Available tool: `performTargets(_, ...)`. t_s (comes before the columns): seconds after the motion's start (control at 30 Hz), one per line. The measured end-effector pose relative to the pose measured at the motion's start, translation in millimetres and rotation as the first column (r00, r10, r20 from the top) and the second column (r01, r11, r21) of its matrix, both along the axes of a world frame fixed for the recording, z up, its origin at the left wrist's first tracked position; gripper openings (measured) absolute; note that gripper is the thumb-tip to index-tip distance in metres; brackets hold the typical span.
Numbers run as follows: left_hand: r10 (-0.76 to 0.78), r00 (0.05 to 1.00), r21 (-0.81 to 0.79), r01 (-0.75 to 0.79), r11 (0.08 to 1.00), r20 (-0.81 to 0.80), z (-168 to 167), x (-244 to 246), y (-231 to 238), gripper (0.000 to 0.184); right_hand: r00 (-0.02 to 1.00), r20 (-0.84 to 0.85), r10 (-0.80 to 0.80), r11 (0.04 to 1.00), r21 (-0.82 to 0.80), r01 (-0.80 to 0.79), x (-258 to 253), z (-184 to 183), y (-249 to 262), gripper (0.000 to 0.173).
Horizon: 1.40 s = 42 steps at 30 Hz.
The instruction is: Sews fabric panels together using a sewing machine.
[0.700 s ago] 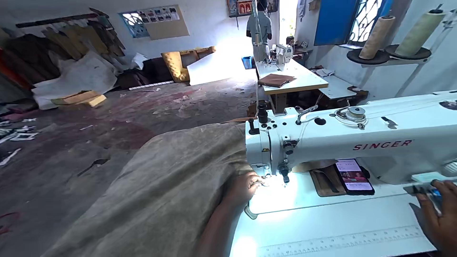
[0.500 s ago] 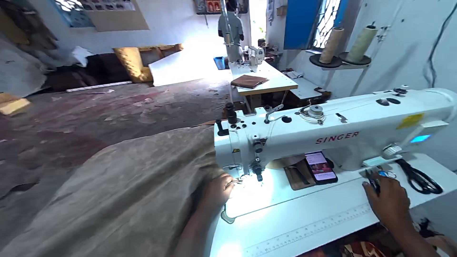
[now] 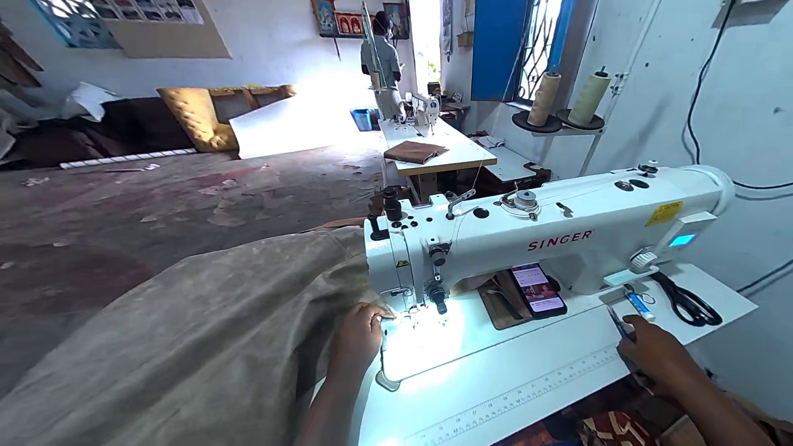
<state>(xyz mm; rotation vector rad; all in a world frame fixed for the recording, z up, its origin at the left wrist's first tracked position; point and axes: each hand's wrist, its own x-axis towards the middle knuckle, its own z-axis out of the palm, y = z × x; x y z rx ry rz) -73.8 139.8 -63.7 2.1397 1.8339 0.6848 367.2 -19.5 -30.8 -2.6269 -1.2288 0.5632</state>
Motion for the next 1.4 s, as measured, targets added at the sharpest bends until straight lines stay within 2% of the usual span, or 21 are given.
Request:
performTargets(0.07, 0.013, 1.000, -0.015, -0.013, 1.000, 0.005, 0, -2, 1, 0.021, 1.000, -0.002, 0.023, 1.000, 0.021, -0.023, -15, 8, -5, 0.037)
performTargets(0.17, 0.013, 1.000, -0.070, -0.012, 0.998, 0.012, 4, -4, -1, 0.021, 0.994, -0.005, 0.111, 0.988, 0.109, -0.109, -49, 12, -9, 0.035)
performTargets(0.23, 0.000, 0.999, -0.093, 0.005, 0.996, 0.048, 4, -9, -1, 0.019, 0.971, -0.023, 0.240, 0.962, 0.143, -0.234, -80, 11, -9, 0.035)
performTargets(0.37, -0.048, 0.988, -0.133, 0.068, 0.989, 0.146, 6, -20, 0, 0.017, 0.843, -0.146, 0.518, 0.855, 0.092, -0.510, -156, 17, 2, 0.038)
performTargets(0.43, -0.080, 0.984, -0.168, 0.108, 0.980, 0.162, 8, -25, 2, 0.016, 0.757, -0.242, 0.607, 0.786, 0.041, -0.617, -190, 21, 15, 0.046)
performTargets(0.5, -0.117, 0.980, -0.217, 0.151, 0.964, 0.163, 11, -30, 5, 0.016, 0.692, -0.265, 0.671, 0.710, -0.038, -0.703, -219, 25, 32, 0.044)
performTargets(0.6, -0.181, 0.967, -0.267, 0.225, 0.937, 0.178, 9, -40, 11, 0.016, 0.670, -0.185, 0.719, 0.656, -0.135, -0.742, -257, 31, 58, 0.034)
performTargets(0.73, -0.217, 0.965, -0.297, 0.252, 0.921, 0.145, 11, -43, 13, 0.019, 0.704, -0.027, 0.709, 0.695, -0.143, -0.705, -286, 28, 87, 0.038)
performTargets(0.83, -0.244, 0.963, -0.328, 0.267, 0.906, 0.110, 19, -42, 12, 0.022, 0.706, 0.023, 0.708, 0.700, -0.153, -0.697, -296, 25, 97, 0.041)
performTargets(0.97, -0.264, 0.959, -0.340, 0.282, 0.897, 0.099, 21, -43, 11, 0.022, 0.675, 0.007, 0.737, 0.664, -0.189, -0.723, -292, 25, 97, 0.043)
performTargets(1.1, -0.258, 0.952, -0.328, 0.299, 0.896, 0.162, 26, -44, 7, 0.024, 0.706, -0.042, 0.707, 0.695, -0.145, -0.704, -260, 21, 70, 0.041)
performTargets(1.23, -0.237, 0.947, -0.291, 0.295, 0.910, 0.219, 30, -43, 2, 0.027, 0.785, -0.013, 0.620, 0.782, -0.081, -0.618, -201, 15, 25, 0.044)
performTargets(1.33, -0.140, 0.971, -0.131, 0.167, 0.977, 0.193, 35, -42, -8, 0.029, 0.863, 0.064, 0.502, 0.865, -0.025, -0.501, -144, 12, -1, 0.041)
performTargets(1.4, -0.050, 0.977, -0.043, 0.060, 0.997, 0.206, 37, -45, -10, 0.028, 0.921, 0.085, 0.381, 0.924, -0.056, -0.378, -107, 12, -8, 0.043)
